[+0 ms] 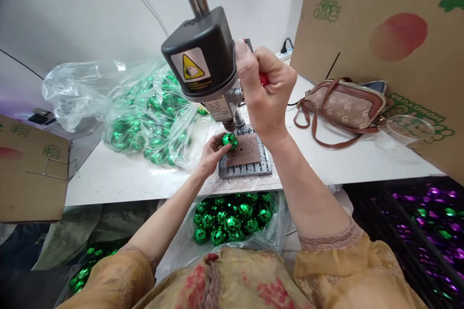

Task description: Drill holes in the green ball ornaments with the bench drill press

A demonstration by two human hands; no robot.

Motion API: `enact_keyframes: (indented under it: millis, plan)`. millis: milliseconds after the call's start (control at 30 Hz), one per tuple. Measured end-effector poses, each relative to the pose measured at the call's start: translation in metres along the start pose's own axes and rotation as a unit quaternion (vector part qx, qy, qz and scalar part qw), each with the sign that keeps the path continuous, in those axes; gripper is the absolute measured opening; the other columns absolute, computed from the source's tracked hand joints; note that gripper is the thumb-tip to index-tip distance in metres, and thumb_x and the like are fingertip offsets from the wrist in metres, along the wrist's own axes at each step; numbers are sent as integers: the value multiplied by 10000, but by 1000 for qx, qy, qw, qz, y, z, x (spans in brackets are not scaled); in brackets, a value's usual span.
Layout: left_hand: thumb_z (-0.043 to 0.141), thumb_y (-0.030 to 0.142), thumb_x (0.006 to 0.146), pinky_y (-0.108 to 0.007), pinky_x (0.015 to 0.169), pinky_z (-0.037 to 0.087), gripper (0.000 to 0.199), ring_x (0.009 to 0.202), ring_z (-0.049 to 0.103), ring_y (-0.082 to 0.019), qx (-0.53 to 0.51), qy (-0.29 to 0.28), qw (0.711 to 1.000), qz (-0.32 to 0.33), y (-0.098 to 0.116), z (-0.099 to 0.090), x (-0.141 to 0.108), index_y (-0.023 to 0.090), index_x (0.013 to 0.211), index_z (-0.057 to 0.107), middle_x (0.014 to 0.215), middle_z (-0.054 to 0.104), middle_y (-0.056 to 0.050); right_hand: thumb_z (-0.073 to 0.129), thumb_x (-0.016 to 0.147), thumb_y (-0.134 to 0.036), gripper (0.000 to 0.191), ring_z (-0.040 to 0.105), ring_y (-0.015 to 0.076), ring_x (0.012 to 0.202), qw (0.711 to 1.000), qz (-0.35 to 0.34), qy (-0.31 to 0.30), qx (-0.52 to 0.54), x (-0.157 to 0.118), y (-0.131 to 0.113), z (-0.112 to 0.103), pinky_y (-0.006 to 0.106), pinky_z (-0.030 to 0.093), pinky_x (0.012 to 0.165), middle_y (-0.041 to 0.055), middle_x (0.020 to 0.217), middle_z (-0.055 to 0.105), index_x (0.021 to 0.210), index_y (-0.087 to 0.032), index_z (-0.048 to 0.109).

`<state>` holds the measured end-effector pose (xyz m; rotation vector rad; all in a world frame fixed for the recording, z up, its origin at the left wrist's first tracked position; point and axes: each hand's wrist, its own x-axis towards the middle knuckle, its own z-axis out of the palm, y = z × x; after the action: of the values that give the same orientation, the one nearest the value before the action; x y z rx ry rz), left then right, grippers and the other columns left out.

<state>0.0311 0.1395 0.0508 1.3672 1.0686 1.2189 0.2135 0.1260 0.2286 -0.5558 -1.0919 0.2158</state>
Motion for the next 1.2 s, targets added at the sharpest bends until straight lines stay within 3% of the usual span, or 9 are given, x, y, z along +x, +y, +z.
enact_keyframes:
  millis: [333,567,867,1033,1200]
  plan:
    - [887,560,682,-445,1022,556,703,1161,675,-282,45,-50,997,34,-8,8,7,187,1219,631,1207,707,-120,558,882,-660,620,281,49,474,1000,21,2,-1,-1,5,1,284,278,522,-57,542,229,592,-206,251]
    - [882,495,726,-454,1073,529,647,1161,675,-264,53,-89,993,58,-10,15,-3,208,1235,603,1257,685,-113,566,849,-693,640,285,36,470,1000,26,6,-12,-2,-1,1,273,267,514,-56,544,232,580,-202,256]
    - [841,547,765,-442,1040,531,593,1161,662,-262,61,-67,994,63,-2,24,-10,205,1174,581,1199,694,-101,578,922,-548,581,300,23,451,1000,-4,16,10,-3,4,2,256,260,510,-67,536,233,585,-193,265]
    - [851,545,759,-437,1047,523,612,1157,659,-254,41,-77,994,60,-5,24,-9,202,1180,569,1215,683,-104,595,954,-359,542,299,30,434,997,-38,54,48,-15,11,2,269,204,492,-62,503,249,569,-176,262]
    - [858,537,756,-441,1058,515,613,1160,655,-256,41,-74,994,64,-7,23,-9,200,1184,575,1212,679,-99,598,943,-358,571,262,46,415,993,-69,66,63,-24,18,-1,289,209,464,-56,487,226,559,-188,211]
